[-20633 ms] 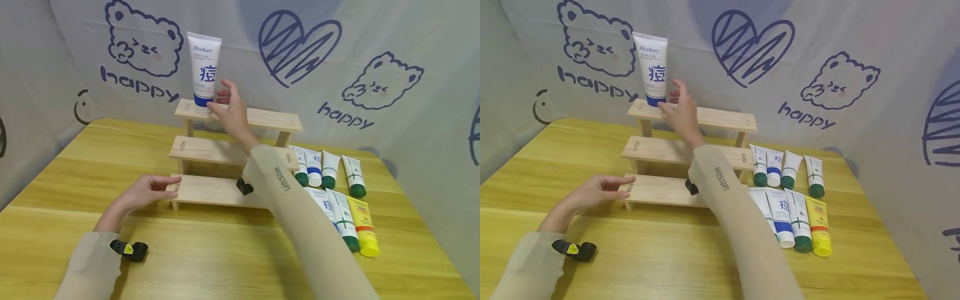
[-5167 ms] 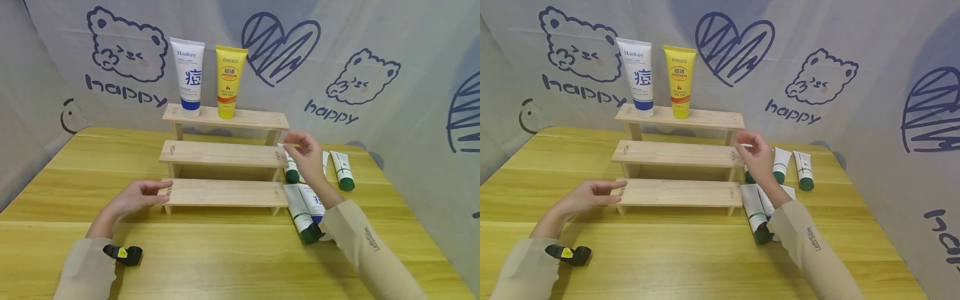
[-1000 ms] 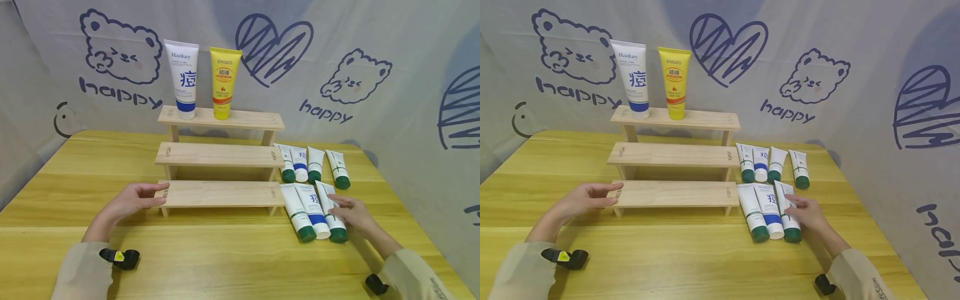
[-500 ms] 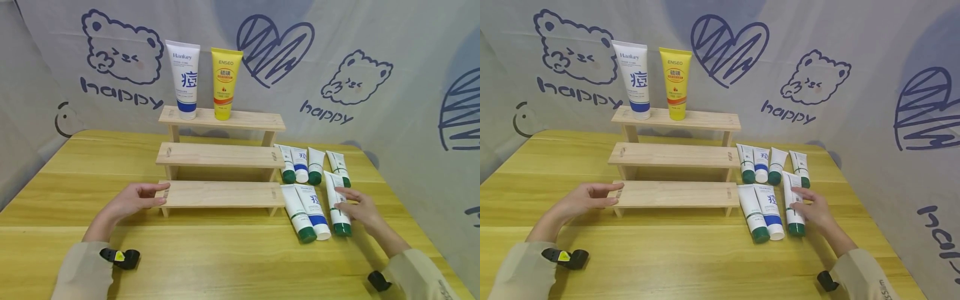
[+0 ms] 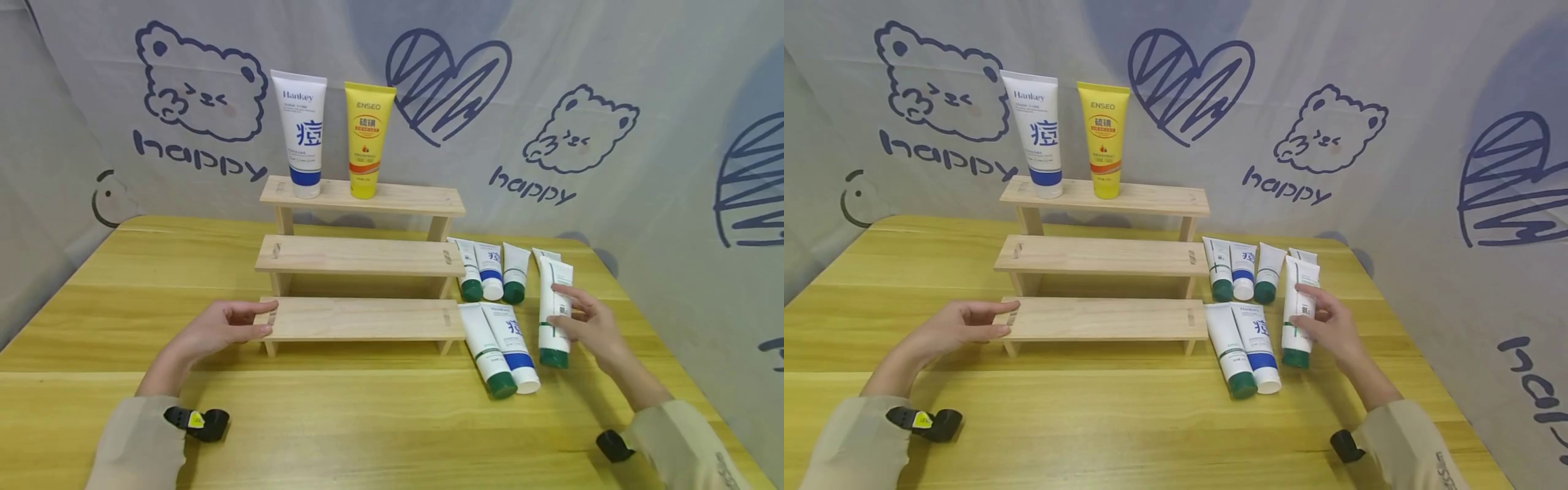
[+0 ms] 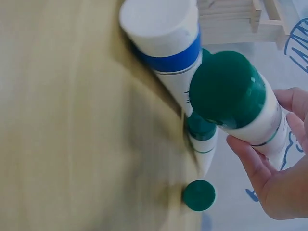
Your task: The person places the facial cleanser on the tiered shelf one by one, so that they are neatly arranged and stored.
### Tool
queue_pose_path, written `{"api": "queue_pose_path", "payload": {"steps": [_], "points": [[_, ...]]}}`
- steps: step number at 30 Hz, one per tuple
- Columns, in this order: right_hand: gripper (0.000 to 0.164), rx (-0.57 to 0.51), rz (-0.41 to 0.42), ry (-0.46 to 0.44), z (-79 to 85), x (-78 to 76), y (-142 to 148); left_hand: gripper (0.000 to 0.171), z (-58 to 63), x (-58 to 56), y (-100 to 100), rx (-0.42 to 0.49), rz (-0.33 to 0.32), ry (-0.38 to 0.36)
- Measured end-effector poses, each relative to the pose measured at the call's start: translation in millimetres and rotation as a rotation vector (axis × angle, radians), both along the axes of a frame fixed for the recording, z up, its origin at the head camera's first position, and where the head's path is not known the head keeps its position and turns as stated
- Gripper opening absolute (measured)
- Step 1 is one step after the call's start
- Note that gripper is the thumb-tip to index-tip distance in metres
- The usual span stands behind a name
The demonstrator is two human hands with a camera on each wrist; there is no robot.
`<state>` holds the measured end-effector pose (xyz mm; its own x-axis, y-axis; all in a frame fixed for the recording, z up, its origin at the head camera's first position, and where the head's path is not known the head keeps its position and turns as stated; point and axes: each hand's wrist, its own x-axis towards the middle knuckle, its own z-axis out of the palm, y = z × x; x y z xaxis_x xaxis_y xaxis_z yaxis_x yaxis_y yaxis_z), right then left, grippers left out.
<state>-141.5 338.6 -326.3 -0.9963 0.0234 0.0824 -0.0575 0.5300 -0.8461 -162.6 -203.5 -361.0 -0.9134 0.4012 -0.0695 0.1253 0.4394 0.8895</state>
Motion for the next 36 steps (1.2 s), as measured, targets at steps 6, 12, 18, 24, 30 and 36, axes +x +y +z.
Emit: {"api": "queue_pose_path", "payload": {"steps": [6,12,18,24,30,36], "points": [[0.051,-0.043,0.026,0.005,7.8,-5.1,-6.5,0.055,-0.8,-0.1,-0.4,-0.005,0.009,-0.001],[0.054,-0.06,0.047,0.039,11.6,-10.7,-12.5,0.055,-0.2,0.4,0.2,-0.001,0.011,-0.006],[0.056,-0.089,0.064,0.063,15.3,-17.0,-15.4,0.055,-0.3,0.2,0.6,0.004,0.01,-0.006],[0.058,-0.312,0.078,0.113,21.9,-23.8,-22.2,0.055,-0.4,0.4,0.3,-0.003,0.02,-0.005],[0.058,-0.404,0.086,0.141,27.5,-30.4,-30.0,0.055,0.2,1.6,0.6,0.004,0.019,-0.005],[0.056,-0.461,0.124,0.172,32.7,-35.9,-38.3,0.055,-0.2,1.0,0.1,0.007,0.018,-0.007]]}}
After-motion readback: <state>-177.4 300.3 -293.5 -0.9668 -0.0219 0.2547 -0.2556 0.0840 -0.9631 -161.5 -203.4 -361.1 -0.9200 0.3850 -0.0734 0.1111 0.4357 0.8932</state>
